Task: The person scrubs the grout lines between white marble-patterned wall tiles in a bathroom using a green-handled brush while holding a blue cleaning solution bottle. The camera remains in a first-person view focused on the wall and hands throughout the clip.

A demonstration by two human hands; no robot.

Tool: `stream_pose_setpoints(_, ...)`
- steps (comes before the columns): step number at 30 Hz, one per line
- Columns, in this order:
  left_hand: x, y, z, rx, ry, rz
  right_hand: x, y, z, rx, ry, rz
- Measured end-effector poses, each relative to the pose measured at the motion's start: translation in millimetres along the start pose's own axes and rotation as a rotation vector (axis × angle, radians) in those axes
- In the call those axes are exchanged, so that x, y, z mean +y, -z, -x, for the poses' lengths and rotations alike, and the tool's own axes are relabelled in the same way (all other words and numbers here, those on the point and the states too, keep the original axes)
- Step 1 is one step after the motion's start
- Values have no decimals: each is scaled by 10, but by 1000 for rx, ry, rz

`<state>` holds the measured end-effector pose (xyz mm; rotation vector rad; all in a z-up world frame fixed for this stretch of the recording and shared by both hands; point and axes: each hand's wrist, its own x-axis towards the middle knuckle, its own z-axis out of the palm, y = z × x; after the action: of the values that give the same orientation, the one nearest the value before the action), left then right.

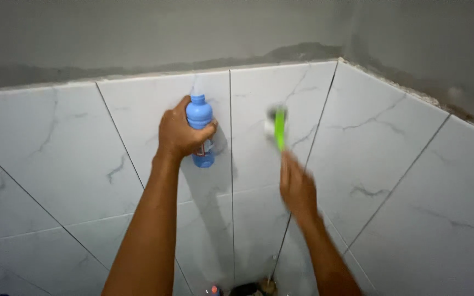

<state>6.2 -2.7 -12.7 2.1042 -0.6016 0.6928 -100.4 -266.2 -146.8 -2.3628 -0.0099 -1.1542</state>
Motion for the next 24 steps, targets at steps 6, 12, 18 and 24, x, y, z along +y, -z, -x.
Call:
stream_pose_setpoints(6,-118,-73,-18,22,-42,35,-560,323,-430,52,0,-148)
stream_pose_setpoints(12,-169,-121,-38,11,-27,-17,548,-708,1645,-468,-343,-30)
stream_pose_setpoints(18,-166,-129,-38,35,-14,43,157,-365,819,-318,-246,-75)
stream_pose_setpoints(24,-49,-64,-35,30,-2,-5,-704,249,-608,67,101,-179)
